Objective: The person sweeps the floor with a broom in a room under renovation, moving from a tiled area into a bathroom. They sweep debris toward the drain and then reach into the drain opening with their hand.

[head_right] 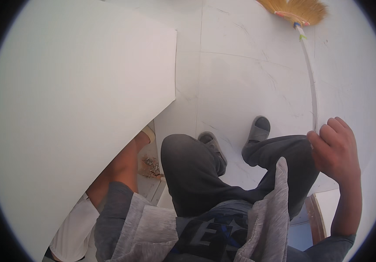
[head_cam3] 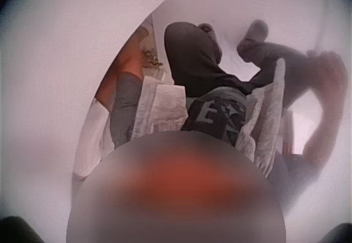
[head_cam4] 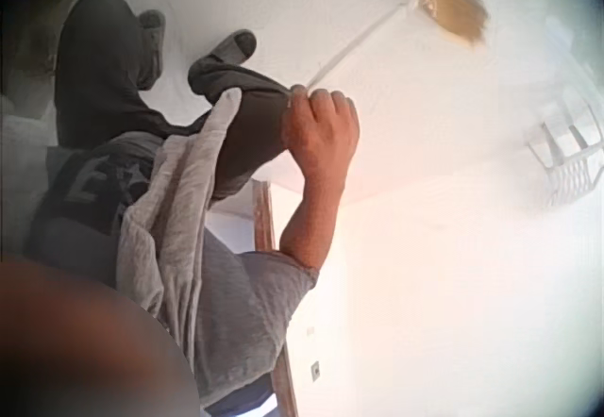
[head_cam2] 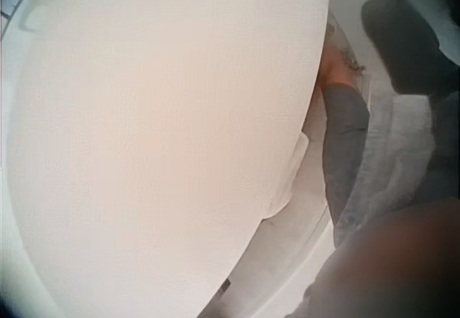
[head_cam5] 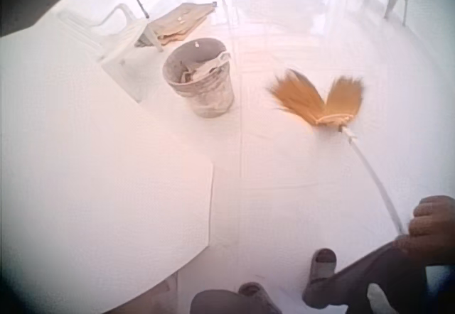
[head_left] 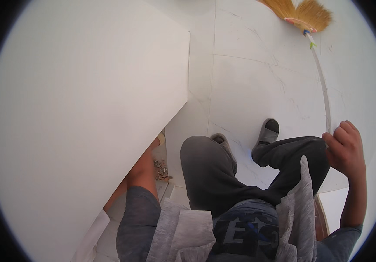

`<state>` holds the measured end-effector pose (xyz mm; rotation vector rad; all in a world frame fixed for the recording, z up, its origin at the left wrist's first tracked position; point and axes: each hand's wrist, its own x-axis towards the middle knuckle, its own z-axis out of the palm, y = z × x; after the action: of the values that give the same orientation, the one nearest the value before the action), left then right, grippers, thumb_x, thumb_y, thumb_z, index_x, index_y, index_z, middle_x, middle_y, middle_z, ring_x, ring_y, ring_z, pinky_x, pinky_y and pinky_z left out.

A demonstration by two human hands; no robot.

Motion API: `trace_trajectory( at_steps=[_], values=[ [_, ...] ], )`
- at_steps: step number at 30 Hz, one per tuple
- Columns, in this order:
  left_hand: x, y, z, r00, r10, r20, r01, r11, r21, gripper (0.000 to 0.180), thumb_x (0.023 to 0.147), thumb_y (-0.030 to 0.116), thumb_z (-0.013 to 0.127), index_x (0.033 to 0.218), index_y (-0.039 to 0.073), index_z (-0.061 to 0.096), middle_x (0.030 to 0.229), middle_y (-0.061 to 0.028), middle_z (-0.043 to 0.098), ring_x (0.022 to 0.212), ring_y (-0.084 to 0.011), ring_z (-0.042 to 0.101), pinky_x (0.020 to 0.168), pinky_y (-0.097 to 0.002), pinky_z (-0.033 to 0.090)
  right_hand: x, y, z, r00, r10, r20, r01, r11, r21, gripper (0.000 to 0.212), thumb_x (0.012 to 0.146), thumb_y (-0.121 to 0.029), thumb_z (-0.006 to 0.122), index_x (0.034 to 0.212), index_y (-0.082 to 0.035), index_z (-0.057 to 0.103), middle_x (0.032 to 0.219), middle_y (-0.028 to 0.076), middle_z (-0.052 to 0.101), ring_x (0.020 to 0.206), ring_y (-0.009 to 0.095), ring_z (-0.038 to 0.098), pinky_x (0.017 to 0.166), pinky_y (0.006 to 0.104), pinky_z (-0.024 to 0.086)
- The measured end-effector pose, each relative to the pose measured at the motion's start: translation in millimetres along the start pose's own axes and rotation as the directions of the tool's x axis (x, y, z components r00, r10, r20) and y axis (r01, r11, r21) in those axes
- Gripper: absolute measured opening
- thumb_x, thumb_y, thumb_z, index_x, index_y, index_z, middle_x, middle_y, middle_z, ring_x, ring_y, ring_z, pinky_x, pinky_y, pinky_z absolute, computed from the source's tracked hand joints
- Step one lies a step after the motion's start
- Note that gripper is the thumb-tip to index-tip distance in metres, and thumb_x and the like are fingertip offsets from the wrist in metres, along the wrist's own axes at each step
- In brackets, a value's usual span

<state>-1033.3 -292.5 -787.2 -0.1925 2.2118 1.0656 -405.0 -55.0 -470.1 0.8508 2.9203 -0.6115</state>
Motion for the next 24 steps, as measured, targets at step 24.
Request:
trace_trajectory(
  at_steps=[24],
  values=[
    [-158.5, -80.6, -17.1, 0.987, -0.086, -0.135, 0.158, 0.641, 0.751, 0.046, 0.081, 0.029, 0.065, 0.112, -0.004, 0.064, 0.112, -0.0186, 0.068, 0.107, -0.0328, 0.064, 0.091, -0.043, 0.049, -40.2, 35.1, -32.2, 0.663, 0.735, 0.14, -0.484, 0.278, 0.83, 0.058, 0.088, -0.017, 0.07, 0.14, -0.009, 0.046, 0.107, 0.012, 0.065, 0.106, 0.019, 0.061, 0.092, 0.032, 0.047]
  ],
)
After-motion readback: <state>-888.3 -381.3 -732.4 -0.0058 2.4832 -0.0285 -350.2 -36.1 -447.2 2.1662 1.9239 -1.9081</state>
